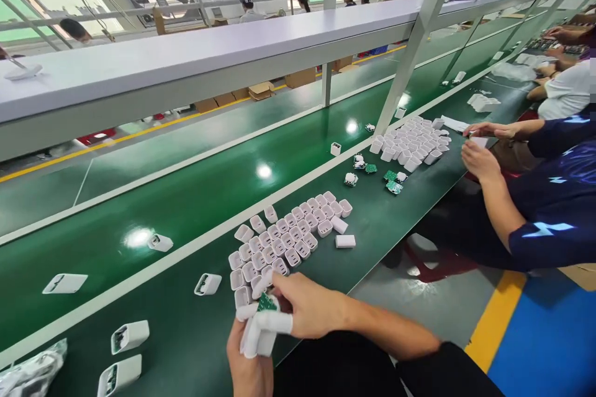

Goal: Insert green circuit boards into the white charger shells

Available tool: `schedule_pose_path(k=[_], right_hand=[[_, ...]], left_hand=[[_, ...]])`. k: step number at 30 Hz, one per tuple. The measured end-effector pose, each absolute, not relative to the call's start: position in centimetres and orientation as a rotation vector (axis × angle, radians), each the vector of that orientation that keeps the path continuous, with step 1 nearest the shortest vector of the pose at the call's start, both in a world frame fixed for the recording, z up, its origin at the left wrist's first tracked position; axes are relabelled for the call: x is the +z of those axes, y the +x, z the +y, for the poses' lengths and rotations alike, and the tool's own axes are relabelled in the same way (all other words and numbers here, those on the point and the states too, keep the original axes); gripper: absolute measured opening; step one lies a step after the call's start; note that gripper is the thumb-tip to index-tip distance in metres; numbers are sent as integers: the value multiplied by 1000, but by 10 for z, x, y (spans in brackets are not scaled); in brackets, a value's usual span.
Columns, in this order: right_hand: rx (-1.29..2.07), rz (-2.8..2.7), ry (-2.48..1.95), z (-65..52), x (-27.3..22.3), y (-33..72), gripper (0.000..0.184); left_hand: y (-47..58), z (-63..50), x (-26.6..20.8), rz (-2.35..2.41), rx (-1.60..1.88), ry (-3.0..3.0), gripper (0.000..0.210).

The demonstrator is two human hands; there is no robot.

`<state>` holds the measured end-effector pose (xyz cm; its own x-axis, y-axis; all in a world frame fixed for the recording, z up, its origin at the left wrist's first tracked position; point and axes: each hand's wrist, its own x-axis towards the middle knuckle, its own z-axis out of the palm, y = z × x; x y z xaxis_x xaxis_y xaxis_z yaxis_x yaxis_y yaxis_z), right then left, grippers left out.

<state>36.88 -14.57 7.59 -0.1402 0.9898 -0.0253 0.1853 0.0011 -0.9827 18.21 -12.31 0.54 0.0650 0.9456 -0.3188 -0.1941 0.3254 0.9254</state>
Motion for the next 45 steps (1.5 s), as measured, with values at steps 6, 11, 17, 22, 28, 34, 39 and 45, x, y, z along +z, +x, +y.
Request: schedule_pose_path(k=[6, 11, 17, 22, 28, 34, 39, 45], right_hand=[[1134, -1131, -1120, -197, 15, 353, 55], [732, -1048, -1088, -208, 6, 377, 44], [771, -942, -1076, -210, -6, 401, 47], [747, -952, -1049, -218, 7, 397, 50], [627, -1107, -969, -210, 38, 393, 54], [638, -1112, -965, -200, 40, 375, 49], [641, -1032, -1005, -193, 34, 356, 50], [610, -1107, -1038, -189, 35, 350, 53]], left_hand=[[179, -171, 7, 1069, 784, 552, 52], [176, -145, 8, 727, 608, 759, 59], [172, -115, 32, 465, 459, 1307, 41], [175, -102, 57, 429, 542, 1633, 46], [176, -97, 56, 519, 739, 1830, 50], [189, -106, 26, 650, 1106, 1621, 50], [188, -116, 9, 831, 1078, 1643, 45], [173, -117, 12, 729, 1080, 2157, 57]])
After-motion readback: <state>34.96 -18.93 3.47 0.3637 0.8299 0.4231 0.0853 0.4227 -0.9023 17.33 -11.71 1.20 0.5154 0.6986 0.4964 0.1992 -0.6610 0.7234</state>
